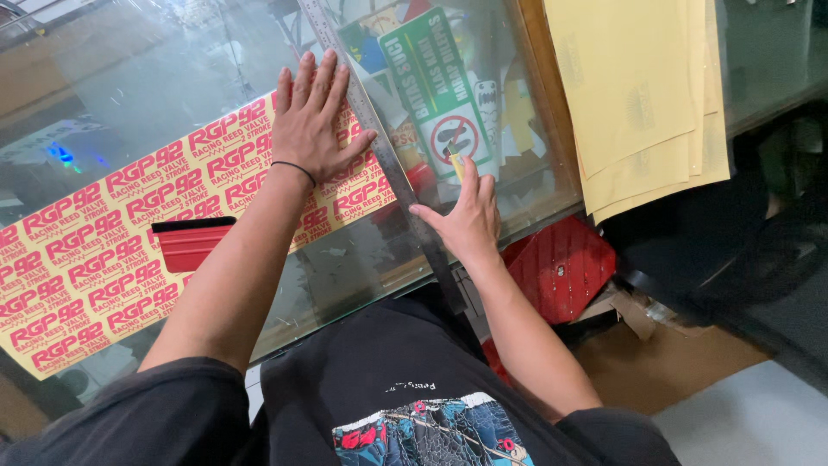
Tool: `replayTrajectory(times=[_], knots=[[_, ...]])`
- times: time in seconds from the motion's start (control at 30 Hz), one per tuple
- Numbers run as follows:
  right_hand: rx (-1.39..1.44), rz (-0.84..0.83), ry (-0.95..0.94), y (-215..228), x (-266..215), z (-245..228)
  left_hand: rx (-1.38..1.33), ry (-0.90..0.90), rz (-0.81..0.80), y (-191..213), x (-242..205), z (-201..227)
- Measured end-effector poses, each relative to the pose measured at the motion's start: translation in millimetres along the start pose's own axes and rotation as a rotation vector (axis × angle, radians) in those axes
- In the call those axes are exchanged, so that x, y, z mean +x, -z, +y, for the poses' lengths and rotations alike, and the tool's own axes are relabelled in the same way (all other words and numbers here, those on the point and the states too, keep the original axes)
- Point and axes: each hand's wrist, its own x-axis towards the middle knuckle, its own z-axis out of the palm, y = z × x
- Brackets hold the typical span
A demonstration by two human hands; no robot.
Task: The person unrolls a large sheet of yellow sticker paper onto a glass table. They use a metal ruler and a utility knife to cut the sheet into smaller rectangular pieces. After cutting, they use a red squeegee to smooth the surface of the sticker sheet.
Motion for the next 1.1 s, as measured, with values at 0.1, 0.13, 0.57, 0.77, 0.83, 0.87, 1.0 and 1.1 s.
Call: replayTrajectory(times=[0.1, 0.13, 0.57, 0.77, 0.83, 0.87, 1.0, 1.1], knots=[[-0.006, -0.042, -0.041, 4, 0, -5, -0.02, 0.004, -0.002, 2, 0, 1], [-0.007, -0.041, -0.041, 5, 1, -6, -0.021, 0.002, -0.001, 2, 0, 1], [0.01, -0.037, -0.027, 7, 0, -7, -0.036, 0.016, -0.012, 4, 0, 3], [0.003, -0.022, -0.02, 5, 0, -5, -0.038, 0.019, -0.032, 5, 1, 2], [-0.009, -0.006, -0.005, 5, 0, -6, -0.043, 0.028, -0.056, 5, 1, 1], [-0.005, -0.019, -0.021, 6, 1, -7, -0.035, 0.032, -0.074, 4, 2, 1], [0.011, -0.041, -0.049, 8, 0, -9, -0.025, 0.051, -0.093, 6, 2, 3], [0.001, -0.06, -0.055, 8, 0, -9, -0.012, 0.055, -0.082, 5, 1, 4]])
